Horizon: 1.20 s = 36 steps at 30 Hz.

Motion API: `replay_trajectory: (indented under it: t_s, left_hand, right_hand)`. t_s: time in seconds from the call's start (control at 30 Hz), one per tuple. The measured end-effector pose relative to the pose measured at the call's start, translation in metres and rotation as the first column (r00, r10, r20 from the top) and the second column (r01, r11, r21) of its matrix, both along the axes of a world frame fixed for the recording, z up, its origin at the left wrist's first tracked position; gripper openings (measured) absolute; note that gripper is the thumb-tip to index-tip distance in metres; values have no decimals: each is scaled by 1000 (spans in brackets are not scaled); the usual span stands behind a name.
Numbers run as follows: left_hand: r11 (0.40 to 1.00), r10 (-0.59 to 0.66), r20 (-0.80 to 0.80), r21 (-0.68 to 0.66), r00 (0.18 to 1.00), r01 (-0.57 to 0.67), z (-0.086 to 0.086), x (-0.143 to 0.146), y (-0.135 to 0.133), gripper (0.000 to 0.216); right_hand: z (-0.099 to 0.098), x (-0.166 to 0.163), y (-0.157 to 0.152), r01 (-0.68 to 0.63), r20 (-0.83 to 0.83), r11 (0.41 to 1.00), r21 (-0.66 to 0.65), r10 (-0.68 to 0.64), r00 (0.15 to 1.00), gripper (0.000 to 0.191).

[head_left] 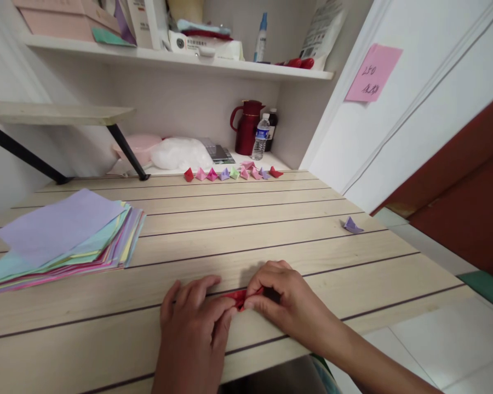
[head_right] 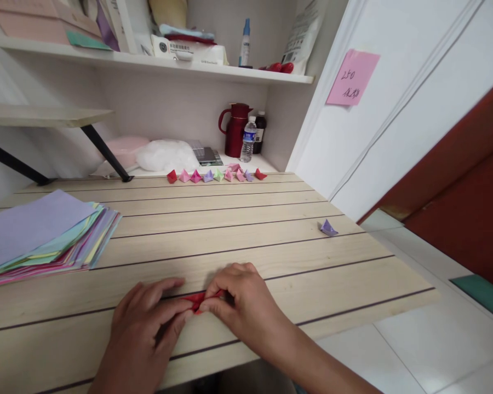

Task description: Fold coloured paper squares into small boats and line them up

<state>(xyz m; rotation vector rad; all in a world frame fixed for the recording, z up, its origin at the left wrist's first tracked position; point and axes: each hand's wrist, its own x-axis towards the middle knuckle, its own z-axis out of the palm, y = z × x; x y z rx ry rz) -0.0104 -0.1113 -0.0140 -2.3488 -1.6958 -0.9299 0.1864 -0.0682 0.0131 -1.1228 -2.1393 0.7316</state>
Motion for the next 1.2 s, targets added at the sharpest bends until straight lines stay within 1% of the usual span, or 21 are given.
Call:
replay_trajectory:
  t_s: [0.07,0.17,0.27,0.4,0.5,0.57,0.67,0.73,0.8,0.9,1.07,1.2]
  left_hand:
    - [1000,27,48,-6,998,-27,1,3,-1,19]
    - [997,63,78,-50,995,-60,2,5,-1,19]
    - [993,95,72,-82,993,-89,0,4,-1,19]
    - [992,102,39,-79,994,-99,-6,4,0,18]
    - [993,85,38,-86,996,-82,-9,3,1,19]
    - [993,77,55,-94,996,-71,-8,2,1,20]
    - [994,54,73,-103,996,-46,-5,0,0,20]
    - [994,37,68,-104,997,-30,-3,0,-1,21]
    - [995,-8,53,-97,999,13,-2,0,-1,24]
    - [995,-43,44,-89,998,47,-2,0,-1,32]
    - [992,-81,-6,-99,997,80,-3,-6,1,36]
    - [991,-89,-16,-99,996,87,-1,-8,3,31]
  right_hand:
    - [2,-3,-1,16,32,1000,-8,-16,999,12]
    - [5,-7,-2,43,78,999,-19,-41,996,14]
    - [5,-11,-3,64,115,998,-6,-63,991,14]
    - [3,-13,-4,100,137,995,30,-103,985,14]
    - [2,-11,-4,105,93,994,5,-105,990,13]
    - [1,-7,-4,74,26,997,-36,-73,997,10]
    - [0,-2,-2,14,-101,991,-132,-28,994,12]
    - [-1,-1,-1,-15,-153,987,-160,-10,988,11]
    - [-3,-1,0,-32,-147,991,-127,13,989,11]
    - [-4,-2,0,-35,-92,998,-57,29,995,11]
    - [-2,-3,0,-20,-53,999,-45,17,998,8]
    - [-1,-4,-1,-27,-46,999,-40,26,999,8]
